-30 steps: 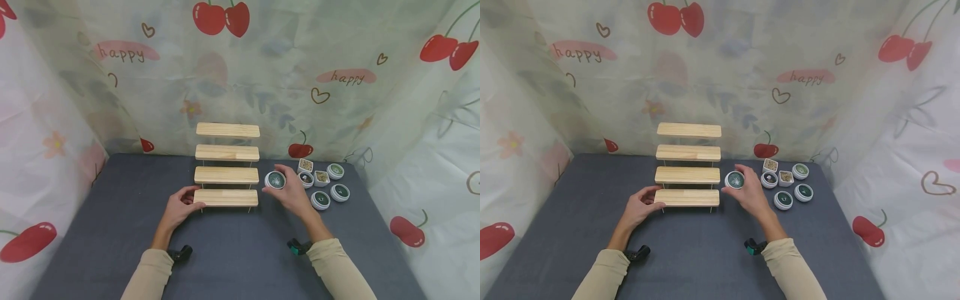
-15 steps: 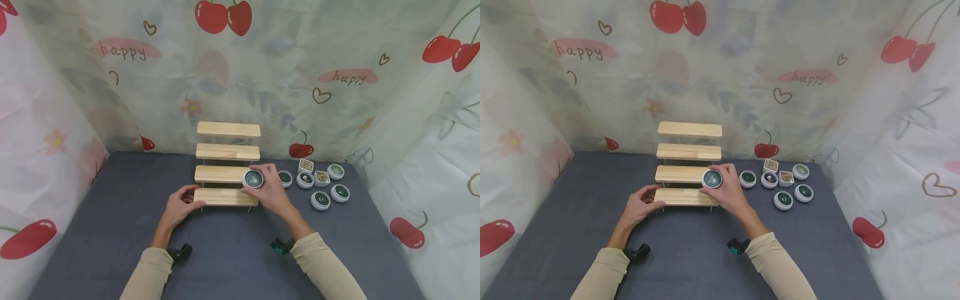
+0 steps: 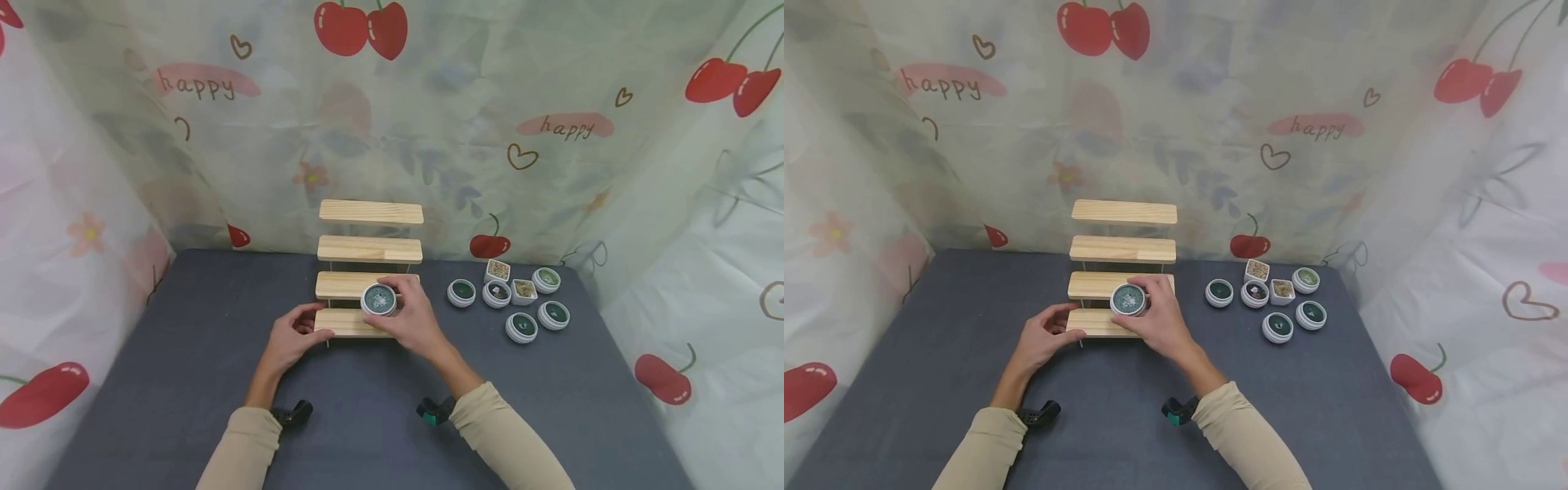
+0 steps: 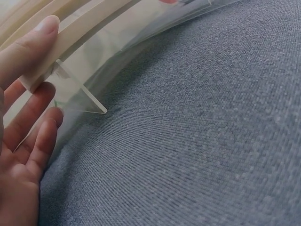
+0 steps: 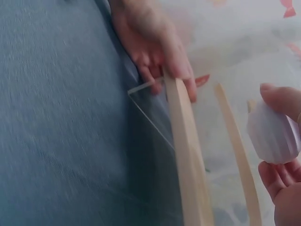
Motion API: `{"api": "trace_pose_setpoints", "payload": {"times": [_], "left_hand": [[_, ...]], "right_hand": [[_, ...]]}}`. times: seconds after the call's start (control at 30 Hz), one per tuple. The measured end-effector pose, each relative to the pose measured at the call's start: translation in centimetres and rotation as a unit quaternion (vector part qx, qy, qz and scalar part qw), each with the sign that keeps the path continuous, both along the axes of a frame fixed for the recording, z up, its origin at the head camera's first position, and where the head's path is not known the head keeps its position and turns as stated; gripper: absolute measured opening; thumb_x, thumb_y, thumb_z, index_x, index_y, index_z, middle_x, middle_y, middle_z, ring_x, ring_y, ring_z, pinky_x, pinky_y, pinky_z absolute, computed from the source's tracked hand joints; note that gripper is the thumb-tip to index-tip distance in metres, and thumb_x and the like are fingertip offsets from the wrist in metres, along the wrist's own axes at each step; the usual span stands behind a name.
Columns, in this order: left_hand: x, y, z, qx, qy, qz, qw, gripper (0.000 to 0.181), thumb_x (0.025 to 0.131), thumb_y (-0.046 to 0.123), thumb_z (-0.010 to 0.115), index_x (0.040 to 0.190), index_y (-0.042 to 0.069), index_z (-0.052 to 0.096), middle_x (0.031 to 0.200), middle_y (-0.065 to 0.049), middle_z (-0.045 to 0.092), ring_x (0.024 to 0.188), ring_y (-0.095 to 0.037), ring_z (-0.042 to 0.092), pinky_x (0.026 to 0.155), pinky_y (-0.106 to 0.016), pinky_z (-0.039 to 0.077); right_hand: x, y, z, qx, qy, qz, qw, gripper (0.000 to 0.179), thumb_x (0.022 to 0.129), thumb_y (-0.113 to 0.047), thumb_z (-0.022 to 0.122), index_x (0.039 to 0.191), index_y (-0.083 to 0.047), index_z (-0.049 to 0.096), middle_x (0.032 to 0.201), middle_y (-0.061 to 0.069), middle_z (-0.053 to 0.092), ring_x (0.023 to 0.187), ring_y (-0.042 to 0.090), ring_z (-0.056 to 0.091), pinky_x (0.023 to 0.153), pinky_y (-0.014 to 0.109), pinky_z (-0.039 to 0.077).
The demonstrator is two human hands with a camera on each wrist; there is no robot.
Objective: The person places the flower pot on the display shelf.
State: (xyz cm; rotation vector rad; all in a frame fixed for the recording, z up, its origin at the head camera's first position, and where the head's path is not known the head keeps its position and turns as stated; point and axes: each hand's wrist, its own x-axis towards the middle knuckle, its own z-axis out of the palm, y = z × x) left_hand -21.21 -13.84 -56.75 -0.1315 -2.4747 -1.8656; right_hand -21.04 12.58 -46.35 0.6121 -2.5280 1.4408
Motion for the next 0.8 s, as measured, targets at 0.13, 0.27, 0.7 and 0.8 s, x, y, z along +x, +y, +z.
{"api": "trace_pose_setpoints", "payload": {"times": [0.13, 0.27, 0.7, 0.8], "left_hand": [[0.2, -0.1, 0.4, -0.007, -0.013, 0.002, 0.9999, 0.064, 0.078, 0.02, 0.091, 0.135, 0.011, 0.064, 0.12, -0.019, 0.068, 0.089, -0.013, 0.06, 0.078, -0.017, 0.049], [0.8, 0.0, 2.1, -0.016, -0.02, -0.007, 0.9997, 0.064, 0.078, 0.017, 0.09, 0.135, 0.007, 0.063, 0.12, -0.021, 0.067, 0.091, -0.017, 0.061, 0.079, -0.019, 0.05], [1.4, -0.1, 3.7, -0.001, 0.002, -0.015, 0.9999, 0.06, 0.078, 0.012, 0.09, 0.131, 0.003, 0.065, 0.114, -0.023, 0.068, 0.088, -0.014, 0.061, 0.078, -0.019, 0.051], [1.5, 0.2, 3.5, 0.005, 0.001, -0.013, 0.9999, 0.059, 0.077, 0.011, 0.09, 0.13, 0.003, 0.065, 0.113, -0.024, 0.068, 0.088, -0.015, 0.062, 0.078, -0.02, 0.051]], "right_hand": [[0.3, -1.4, -0.3, 0.003, -0.012, 0.023, 0.9997, 0.071, 0.074, -0.02, 0.093, 0.136, -0.008, 0.06, 0.123, 0.011, 0.05, 0.11, 0.021, 0.06, 0.096, 0.034, 0.056], [0.7, -2.5, -0.8, -0.007, -0.033, 0.029, 0.999, 0.073, 0.075, -0.021, 0.092, 0.136, -0.004, 0.056, 0.123, 0.011, 0.053, 0.113, 0.021, 0.062, 0.098, 0.033, 0.055], [0.7, -4.5, -2.9, -0.01, -0.031, 0.034, 0.9989, 0.068, 0.075, -0.023, 0.092, 0.134, -0.009, 0.06, 0.118, 0.009, 0.052, 0.105, 0.016, 0.061, 0.089, 0.025, 0.057], [0.8, -4.6, -3.6, -0.003, -0.03, 0.019, 0.9994, 0.067, 0.075, -0.024, 0.093, 0.133, -0.01, 0.062, 0.115, 0.008, 0.053, 0.1, 0.014, 0.06, 0.083, 0.024, 0.055]]}}
